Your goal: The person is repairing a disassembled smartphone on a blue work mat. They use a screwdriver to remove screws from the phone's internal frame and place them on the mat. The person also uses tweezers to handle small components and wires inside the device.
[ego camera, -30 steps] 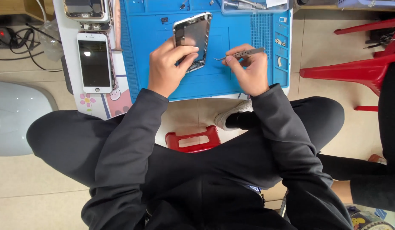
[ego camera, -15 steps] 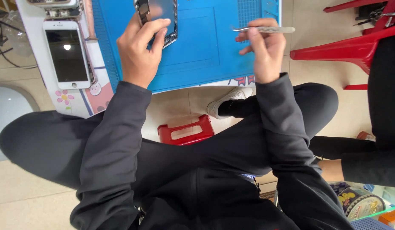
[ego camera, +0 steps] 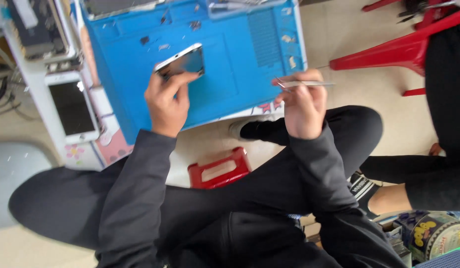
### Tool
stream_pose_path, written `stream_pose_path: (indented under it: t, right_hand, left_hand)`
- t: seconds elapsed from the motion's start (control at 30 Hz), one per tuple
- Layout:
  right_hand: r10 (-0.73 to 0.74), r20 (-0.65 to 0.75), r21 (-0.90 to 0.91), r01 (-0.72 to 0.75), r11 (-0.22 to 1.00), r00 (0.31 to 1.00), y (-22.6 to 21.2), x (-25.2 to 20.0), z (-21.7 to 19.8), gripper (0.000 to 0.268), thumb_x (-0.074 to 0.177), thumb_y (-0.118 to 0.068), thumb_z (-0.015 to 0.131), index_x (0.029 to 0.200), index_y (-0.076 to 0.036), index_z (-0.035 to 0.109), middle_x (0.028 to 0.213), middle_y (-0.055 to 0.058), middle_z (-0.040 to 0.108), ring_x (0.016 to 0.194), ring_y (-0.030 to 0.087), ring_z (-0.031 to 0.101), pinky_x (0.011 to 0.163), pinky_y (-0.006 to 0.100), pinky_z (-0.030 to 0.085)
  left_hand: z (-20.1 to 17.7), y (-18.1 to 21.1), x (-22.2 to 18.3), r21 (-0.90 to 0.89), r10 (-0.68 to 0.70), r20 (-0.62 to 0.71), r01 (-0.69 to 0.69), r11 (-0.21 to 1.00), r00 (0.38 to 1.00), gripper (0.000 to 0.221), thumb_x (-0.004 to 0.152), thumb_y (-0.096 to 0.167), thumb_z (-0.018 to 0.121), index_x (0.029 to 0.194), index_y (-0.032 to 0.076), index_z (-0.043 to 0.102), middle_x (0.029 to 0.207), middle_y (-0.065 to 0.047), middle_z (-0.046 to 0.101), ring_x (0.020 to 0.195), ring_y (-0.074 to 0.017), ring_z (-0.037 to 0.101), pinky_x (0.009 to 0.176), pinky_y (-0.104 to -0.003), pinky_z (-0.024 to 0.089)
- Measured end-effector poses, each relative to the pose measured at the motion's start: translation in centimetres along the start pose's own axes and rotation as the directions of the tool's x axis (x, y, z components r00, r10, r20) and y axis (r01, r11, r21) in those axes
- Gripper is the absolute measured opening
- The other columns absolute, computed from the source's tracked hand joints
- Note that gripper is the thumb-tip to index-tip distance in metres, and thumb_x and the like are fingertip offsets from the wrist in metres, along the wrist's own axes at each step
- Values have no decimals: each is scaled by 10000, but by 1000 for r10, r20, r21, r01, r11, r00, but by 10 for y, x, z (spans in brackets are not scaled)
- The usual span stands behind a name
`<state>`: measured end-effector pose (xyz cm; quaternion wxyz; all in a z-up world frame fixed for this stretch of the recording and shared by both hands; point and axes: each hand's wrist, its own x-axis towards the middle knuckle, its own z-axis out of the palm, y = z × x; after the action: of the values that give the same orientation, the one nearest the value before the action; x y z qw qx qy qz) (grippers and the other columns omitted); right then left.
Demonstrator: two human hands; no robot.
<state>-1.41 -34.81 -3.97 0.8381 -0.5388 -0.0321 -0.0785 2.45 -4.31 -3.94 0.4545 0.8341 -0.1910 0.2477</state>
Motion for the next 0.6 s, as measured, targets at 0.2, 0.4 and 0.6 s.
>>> stream_pose_path:
  t: [0.2, 0.4, 0.6]
  right_hand:
    - [-38, -31, 362, 46, 931, 999, -8, 34, -27, 264, 1148, -332, 518, 1351, -307, 685, 1168, -107, 772, 1419, 214, 614, 1237, 385, 470]
    - [-305, 52, 141, 295, 945, 951, -26, 35, 31, 141, 1020, -209, 678, 1118, -113, 644, 961, 163, 722, 1308, 446, 625, 1179, 569, 439]
    - [-108, -55, -531, 62, 845, 993, 40, 6, 50, 130, 970, -107, 759, 1087, -54, 779, 954, 146, 819, 1138, 294, 753, 1070, 456, 528]
  left_hand:
    - [13, -37, -27, 63, -5, -44, 8, 998, 999, 306, 1017, -125, 667, 1044, 163, 768, 1010, -48, 549, 874, -306, 694, 700, -448, 593]
    - [-4, 22, 9, 36, -17, -5, 17, 999, 1000, 414, 1084, -150, 487, 1416, 88, 419, 1146, -135, 417, 920, -329, 576, 719, -552, 543]
    - [7, -52, -30, -272, -158, -44, 140, 952, 987, 933, 1060, -250, 645, 1676, 48, 11, 1426, -408, 477, 1199, -491, 669, 1066, -589, 537]
